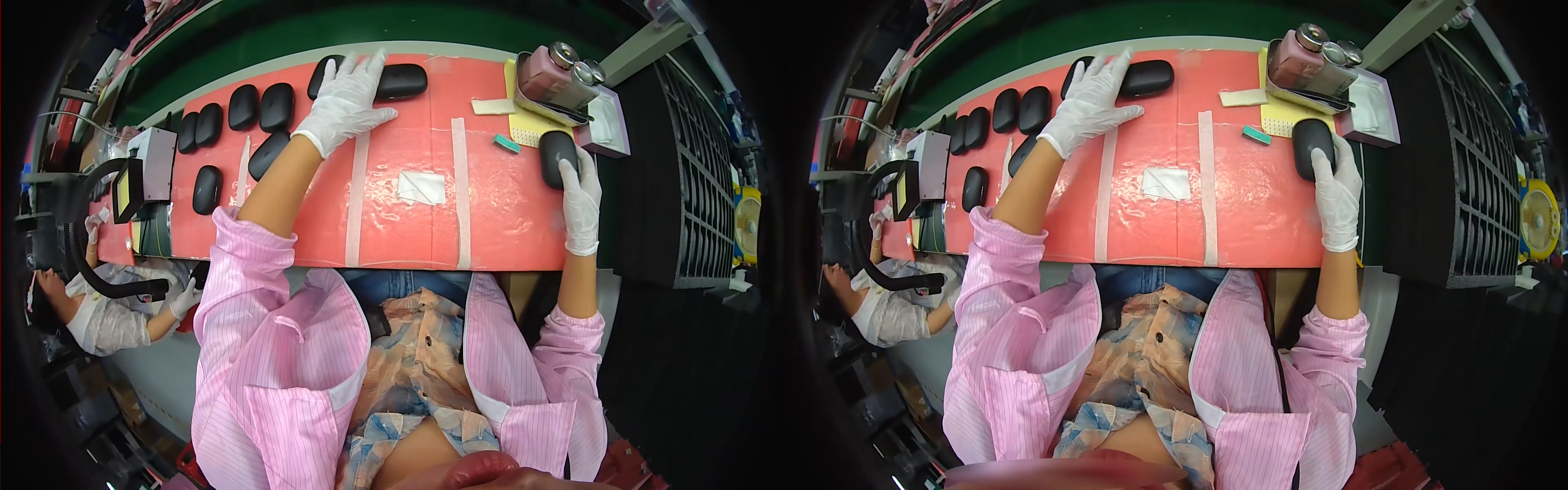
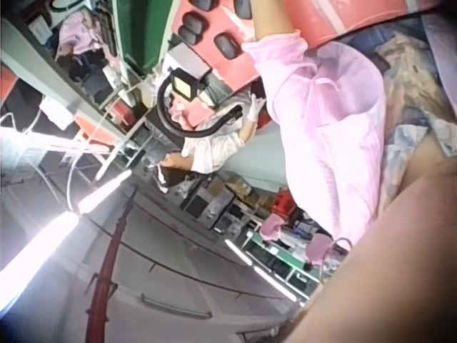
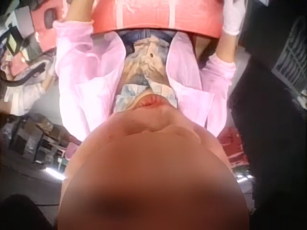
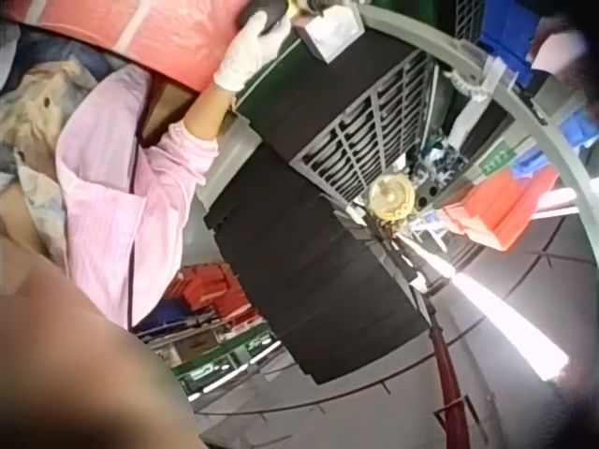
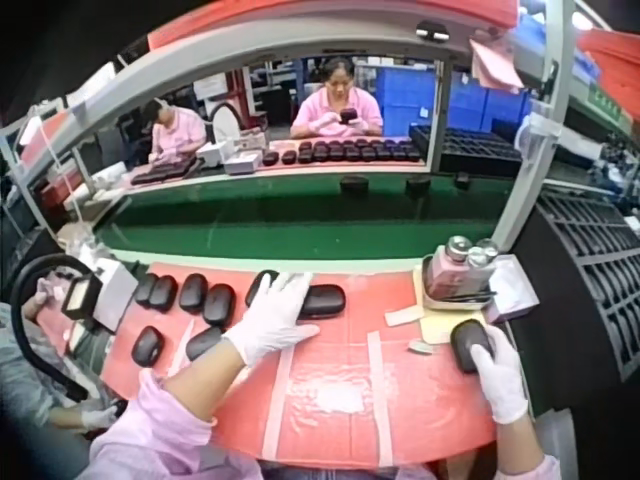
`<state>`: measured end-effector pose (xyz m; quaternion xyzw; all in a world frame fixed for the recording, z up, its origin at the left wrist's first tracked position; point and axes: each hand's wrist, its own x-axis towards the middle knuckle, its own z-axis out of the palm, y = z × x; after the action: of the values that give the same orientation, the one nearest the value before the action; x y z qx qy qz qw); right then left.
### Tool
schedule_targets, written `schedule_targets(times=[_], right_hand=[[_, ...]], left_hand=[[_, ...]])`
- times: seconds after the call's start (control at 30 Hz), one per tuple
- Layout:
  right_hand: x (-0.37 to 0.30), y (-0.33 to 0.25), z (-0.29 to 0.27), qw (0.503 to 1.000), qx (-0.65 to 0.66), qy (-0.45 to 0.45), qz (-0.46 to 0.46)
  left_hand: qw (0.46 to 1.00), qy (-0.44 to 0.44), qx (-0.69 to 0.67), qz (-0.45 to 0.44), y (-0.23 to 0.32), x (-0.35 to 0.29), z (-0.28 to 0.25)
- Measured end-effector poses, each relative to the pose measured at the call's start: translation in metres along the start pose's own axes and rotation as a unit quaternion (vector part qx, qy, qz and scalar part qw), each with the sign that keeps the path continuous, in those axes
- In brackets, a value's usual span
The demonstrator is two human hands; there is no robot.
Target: Assembling wireless earbud charging cases by placing earbuds inside and wiping them with a cloth.
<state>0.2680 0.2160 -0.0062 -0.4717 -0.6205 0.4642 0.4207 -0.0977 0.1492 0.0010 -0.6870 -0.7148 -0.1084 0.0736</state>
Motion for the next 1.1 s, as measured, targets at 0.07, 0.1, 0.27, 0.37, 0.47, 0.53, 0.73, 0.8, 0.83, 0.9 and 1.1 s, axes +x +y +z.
schedule_targets(times=[0.07,0.1,0.27,0.37,0.47,0.53,0.73,0.8,0.83,0.9,1.1], right_hand=[[0.005,0.002,-0.009,0.902,-0.428,0.009,-0.057],[0.004,0.002,-0.008,0.902,-0.427,0.009,-0.059],[-0.032,-0.048,0.035,0.955,-0.199,-0.108,-0.189],[-0.051,-0.078,0.080,0.912,-0.092,-0.265,-0.299],[-0.067,-0.075,0.103,0.914,-0.035,-0.249,-0.318],[-0.072,-0.073,0.108,0.913,-0.028,-0.246,-0.323],[-0.079,-0.080,0.111,0.924,0.091,-0.325,-0.181],[-0.091,-0.080,0.115,0.931,0.074,-0.308,-0.181],[-0.090,-0.086,0.113,0.935,0.059,-0.314,-0.152],[-0.088,-0.091,0.115,0.914,0.309,-0.261,0.039],[-0.106,-0.094,0.103,0.880,-0.151,-0.134,-0.429]], left_hand=[[0.997,-0.070,-0.030,-0.021,-0.001,0.014,-0.014],[0.987,-0.143,-0.062,-0.040,-0.001,0.018,-0.020],[0.897,-0.116,-0.421,-0.072,0.031,-0.032,-0.062],[0.738,-0.151,-0.656,-0.054,0.059,-0.072,-0.079],[0.573,-0.051,-0.804,-0.151,0.091,-0.099,-0.081],[0.517,-0.016,-0.835,-0.188,0.095,-0.111,-0.078],[0.543,0.003,-0.818,-0.189,0.098,-0.139,-0.075],[0.508,-0.031,-0.831,-0.224,0.092,-0.139,-0.083],[0.506,-0.034,-0.832,-0.226,0.092,-0.141,-0.080],[0.566,-0.005,-0.804,-0.181,0.095,-0.146,-0.073],[0.512,-0.027,-0.831,-0.218,0.095,-0.144,-0.074]])
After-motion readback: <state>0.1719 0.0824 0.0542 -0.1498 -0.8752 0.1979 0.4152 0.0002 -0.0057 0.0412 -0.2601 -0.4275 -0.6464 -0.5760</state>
